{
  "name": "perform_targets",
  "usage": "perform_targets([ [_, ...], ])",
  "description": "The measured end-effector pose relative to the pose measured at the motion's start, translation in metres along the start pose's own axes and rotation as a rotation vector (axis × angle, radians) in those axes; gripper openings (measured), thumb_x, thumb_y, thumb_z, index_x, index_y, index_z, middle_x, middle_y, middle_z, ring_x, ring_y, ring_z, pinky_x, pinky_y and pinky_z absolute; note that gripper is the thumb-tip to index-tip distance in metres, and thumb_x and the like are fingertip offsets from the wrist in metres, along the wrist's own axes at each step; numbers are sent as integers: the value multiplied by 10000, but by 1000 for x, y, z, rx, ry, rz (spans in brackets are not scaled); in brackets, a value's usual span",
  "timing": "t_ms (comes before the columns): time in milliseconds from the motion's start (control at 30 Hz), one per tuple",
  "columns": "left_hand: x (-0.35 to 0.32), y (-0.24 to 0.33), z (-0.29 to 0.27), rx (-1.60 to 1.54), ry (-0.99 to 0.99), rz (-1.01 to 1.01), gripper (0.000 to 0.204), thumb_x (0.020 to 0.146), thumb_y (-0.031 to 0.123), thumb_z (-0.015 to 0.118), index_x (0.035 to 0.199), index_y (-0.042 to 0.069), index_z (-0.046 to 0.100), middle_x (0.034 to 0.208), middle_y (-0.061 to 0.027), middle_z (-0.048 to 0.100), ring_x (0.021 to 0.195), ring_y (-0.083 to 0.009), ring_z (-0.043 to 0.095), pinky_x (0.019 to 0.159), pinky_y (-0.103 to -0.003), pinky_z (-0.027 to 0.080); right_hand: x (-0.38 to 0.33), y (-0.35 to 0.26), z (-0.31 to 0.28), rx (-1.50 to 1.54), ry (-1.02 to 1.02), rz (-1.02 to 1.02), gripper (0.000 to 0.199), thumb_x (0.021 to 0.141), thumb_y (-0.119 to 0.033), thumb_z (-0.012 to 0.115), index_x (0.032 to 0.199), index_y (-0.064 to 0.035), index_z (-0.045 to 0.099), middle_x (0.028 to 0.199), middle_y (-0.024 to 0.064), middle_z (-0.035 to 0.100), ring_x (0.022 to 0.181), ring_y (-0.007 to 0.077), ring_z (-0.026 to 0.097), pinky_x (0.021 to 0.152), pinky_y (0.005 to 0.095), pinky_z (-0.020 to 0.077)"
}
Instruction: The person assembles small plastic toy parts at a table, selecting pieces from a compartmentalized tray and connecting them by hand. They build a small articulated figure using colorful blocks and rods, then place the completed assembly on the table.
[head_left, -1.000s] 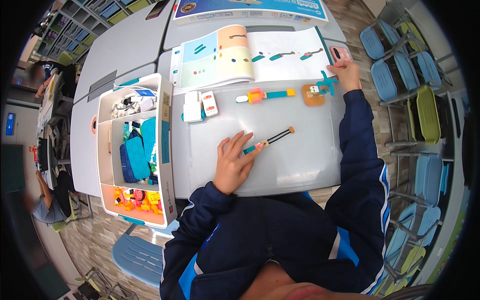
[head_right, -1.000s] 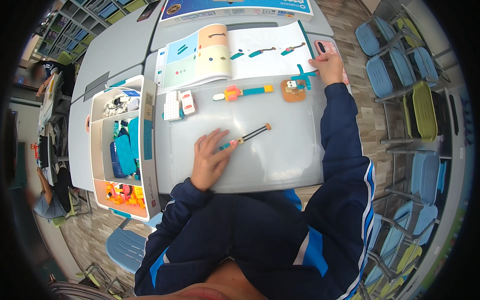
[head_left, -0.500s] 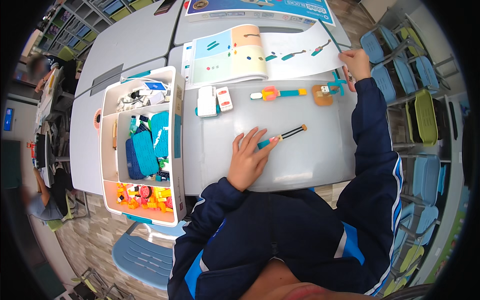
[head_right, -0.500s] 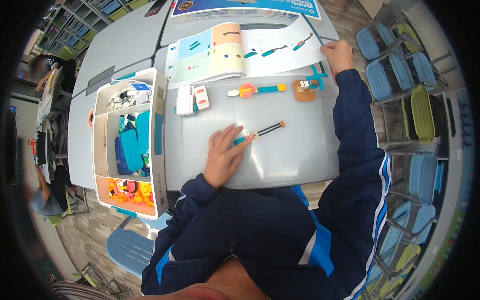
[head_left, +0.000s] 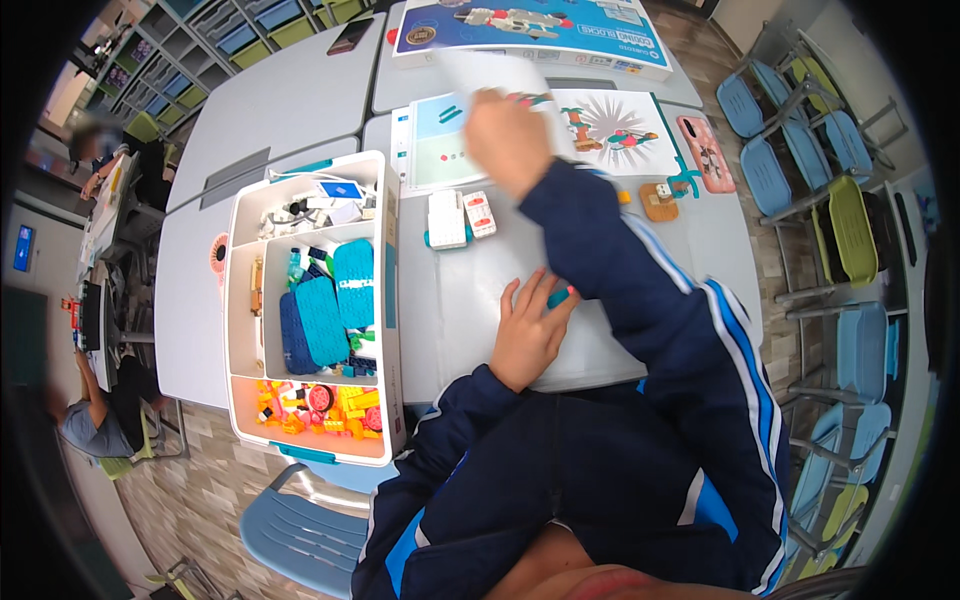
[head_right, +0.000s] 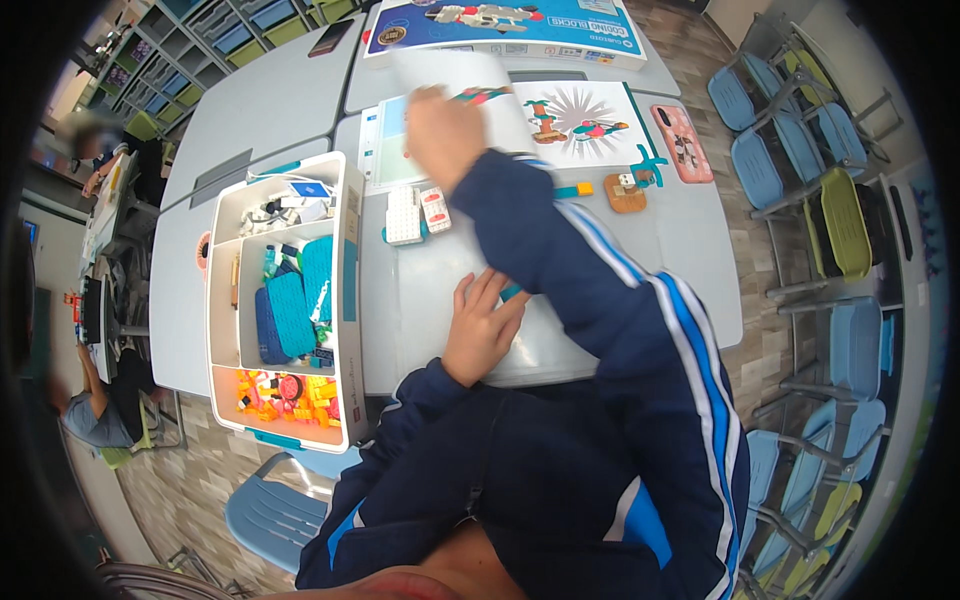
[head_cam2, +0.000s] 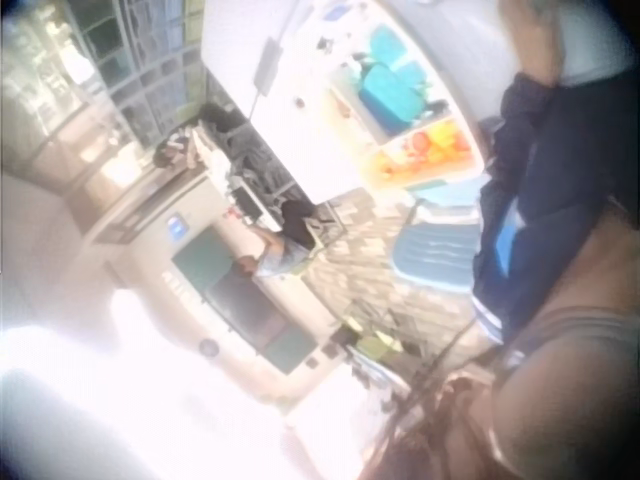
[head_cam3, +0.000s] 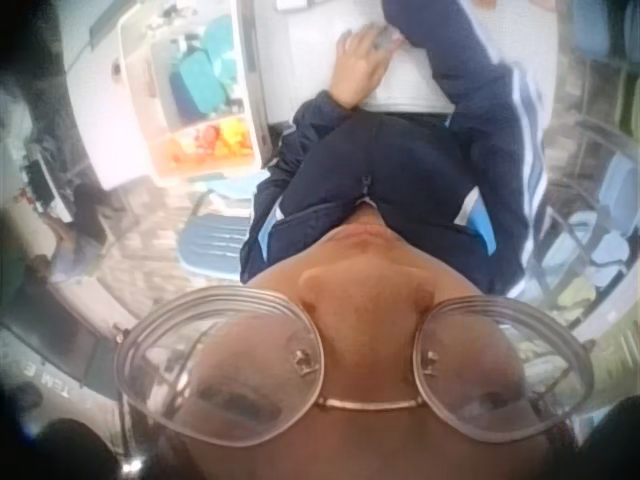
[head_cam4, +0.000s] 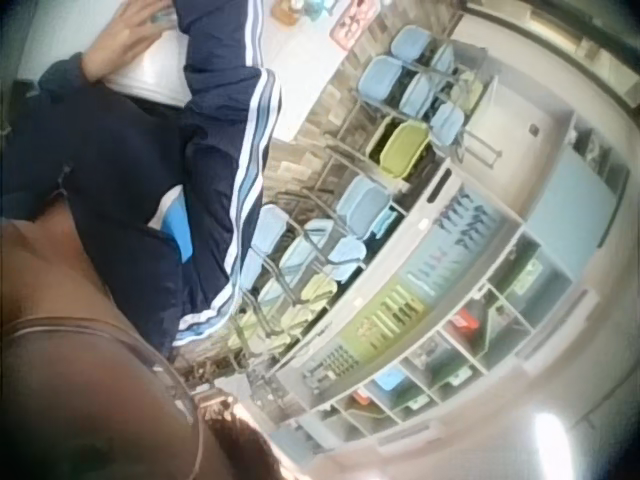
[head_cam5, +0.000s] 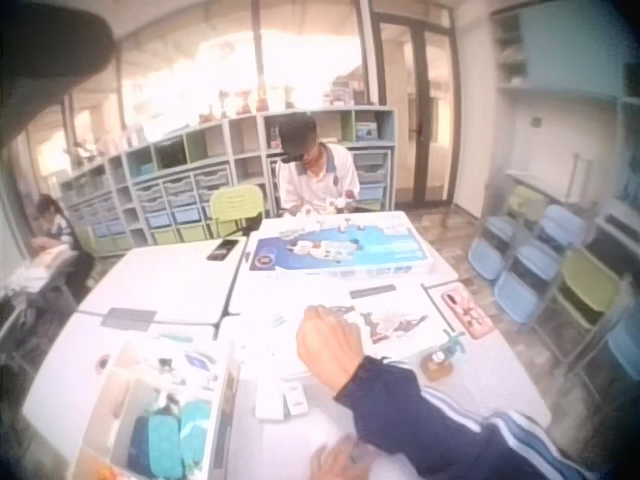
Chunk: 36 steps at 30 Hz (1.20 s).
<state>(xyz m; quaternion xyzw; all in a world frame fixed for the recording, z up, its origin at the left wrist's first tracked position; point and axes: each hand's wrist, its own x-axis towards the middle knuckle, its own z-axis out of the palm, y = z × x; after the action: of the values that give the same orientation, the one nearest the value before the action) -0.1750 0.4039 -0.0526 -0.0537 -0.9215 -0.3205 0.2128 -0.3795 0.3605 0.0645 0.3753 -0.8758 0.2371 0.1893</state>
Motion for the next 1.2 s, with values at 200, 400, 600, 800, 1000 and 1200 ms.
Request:
perform_targets([
  [200, -7, -9, 0, -26, 5, 17, 337, 768, 80, 726, 1102, 32, 714, 1233, -151, 611, 1226, -374, 502, 1080, -567, 318, 20, -85, 96, -86, -266, -101, 163, 881, -106, 615, 962, -39, 741, 946, 130, 716, 940, 297, 728, 742, 396, 587],
  [400, -9, -8, 3, -20, -20, 3, 339, 772, 87, 730, 1106, 38, 713, 1270, -157, 601, 1252, -387, 492, 1085, -566, 320, 20, -65, 114, 4, -528, -28, 223, 916, -134, 596, 1056, -25, 732, 1088, 178, 718, 1035, 331, 710, 852, 457, 556],
  [600, 0, -2, 8, 4, -45, 6, 358, 830, 77, 702, 1188, 96, 702, 1269, -137, 623, 1278, -364, 508, 1118, -563, 299, 24, 14, 95, 388, -736, -57, 516, 990, -383, 564, 1322, 12, 587, 1330, 241, 613, 1124, 380, 653, 1000, 427, 499],
  [800, 3, 4, -5, 95, -48, 18, 561, 845, 28, 662, 1385, 168, 608, 1471, -33, 557, 1381, -308, 470, 1118, -563, 310, -16, 83, 3, 162, -520, -80, 647, 1050, -470, 437, 1434, 50, 470, 1484, 295, 458, 1372, 427, 456, 1124, 476, 387],
  [1000, 3, 8, -2, 190, -92, 55, 649, 800, 8, 662, 1426, 156, 574, 1488, 22, 549, 1352, -265, 508, 1116, -589, 323, -41, 114, 21, -22, -732, -44, 653, 1060, -528, 355, 1459, -27, 484, 1604, 228, 321, 1490, 362, 316, 1197, 603, 240],
  [1200, 2, 9, -3, 176, -93, 40, 662, 775, -7, 670, 1413, 145, 584, 1456, 22, 574, 1350, -265, 509, 1112, -600, 317, -45, 96, 39, -176, -759, -140, 526, 1062, -509, 382, 1346, -133, 614, 1560, 154, 427, 1483, 312, 332, 1176, 616, 261],
])
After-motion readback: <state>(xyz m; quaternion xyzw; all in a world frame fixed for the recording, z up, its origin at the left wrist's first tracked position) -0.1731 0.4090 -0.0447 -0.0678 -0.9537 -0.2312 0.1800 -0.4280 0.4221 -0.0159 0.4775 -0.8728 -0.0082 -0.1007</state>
